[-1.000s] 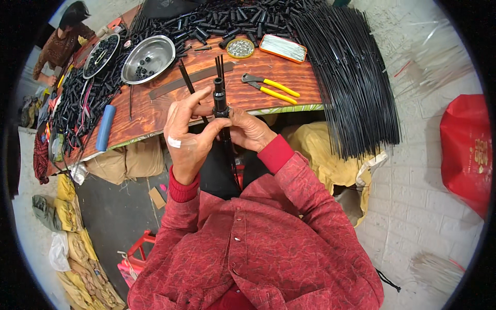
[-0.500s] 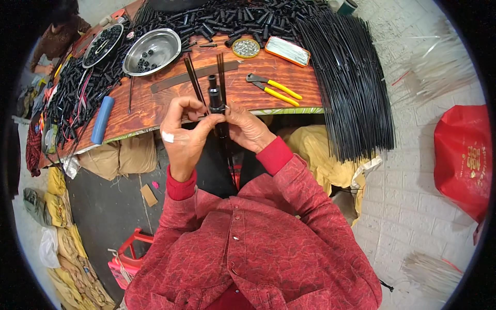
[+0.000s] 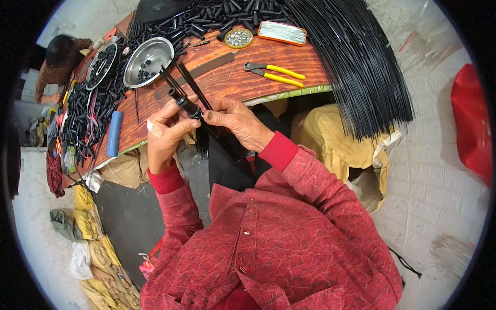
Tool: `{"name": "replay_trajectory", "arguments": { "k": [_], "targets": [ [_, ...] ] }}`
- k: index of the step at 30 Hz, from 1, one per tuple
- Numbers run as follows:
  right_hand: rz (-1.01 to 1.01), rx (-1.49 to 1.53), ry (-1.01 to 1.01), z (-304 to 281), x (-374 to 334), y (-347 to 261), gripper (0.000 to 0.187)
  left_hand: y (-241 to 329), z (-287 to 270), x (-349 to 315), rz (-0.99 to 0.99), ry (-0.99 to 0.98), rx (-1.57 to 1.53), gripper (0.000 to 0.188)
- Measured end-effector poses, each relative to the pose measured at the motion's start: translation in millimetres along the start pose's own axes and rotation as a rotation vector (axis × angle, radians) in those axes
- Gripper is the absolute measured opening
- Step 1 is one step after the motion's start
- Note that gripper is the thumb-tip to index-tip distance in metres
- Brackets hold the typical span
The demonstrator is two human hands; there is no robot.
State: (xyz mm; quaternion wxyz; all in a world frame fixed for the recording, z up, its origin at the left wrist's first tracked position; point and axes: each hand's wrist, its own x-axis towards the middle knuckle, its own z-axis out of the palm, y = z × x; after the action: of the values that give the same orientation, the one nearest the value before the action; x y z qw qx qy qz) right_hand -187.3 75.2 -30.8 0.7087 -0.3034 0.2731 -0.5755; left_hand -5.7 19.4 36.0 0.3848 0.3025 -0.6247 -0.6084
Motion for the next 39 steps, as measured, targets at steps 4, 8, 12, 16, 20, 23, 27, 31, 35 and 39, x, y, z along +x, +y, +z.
{"name": "replay_trajectory", "arguments": {
  "k": [4,8,12,16,20,23,27,31,35,39],
  "targets": [
    [0.051,-0.094,-0.005,0,-4,-10,0.014,3,-9,10,-0.041,-0.152,0.227,0.046],
    [-0.14,-0.227,0.088,8,-11,-13,0.02,2,-3,18,0.029,-0.21,0.203,0.037],
    [-0.188,-0.272,0.136,15,-18,-18,0.021,-1,4,15,0.099,-0.132,0.277,0.028],
    [-0.164,-0.263,0.1,9,-19,-25,0.018,1,13,12,0.161,-0.133,0.32,0.029],
    [-0.064,-0.164,0.0,-7,-19,-29,0.022,3,21,12,0.21,-0.223,0.357,0.024],
    [-0.006,-0.184,-0.059,-3,-25,-40,0.026,8,25,9,0.197,-0.254,0.343,0.024],
    [-0.088,-0.193,-0.049,-1,-28,-41,0.022,16,29,7,0.143,-0.261,0.343,0.028],
    [-0.074,-0.204,-0.033,-7,-31,-38,0.024,6,28,6,0.157,-0.266,0.265,0.035],
    [-0.001,-0.179,-0.039,-8,-29,-42,0.032,0,28,10,0.154,-0.238,0.179,0.036],
    [0.041,-0.233,-0.05,-14,-22,-40,0.032,-4,26,14,0.156,-0.239,0.168,0.035]
  ]
}}
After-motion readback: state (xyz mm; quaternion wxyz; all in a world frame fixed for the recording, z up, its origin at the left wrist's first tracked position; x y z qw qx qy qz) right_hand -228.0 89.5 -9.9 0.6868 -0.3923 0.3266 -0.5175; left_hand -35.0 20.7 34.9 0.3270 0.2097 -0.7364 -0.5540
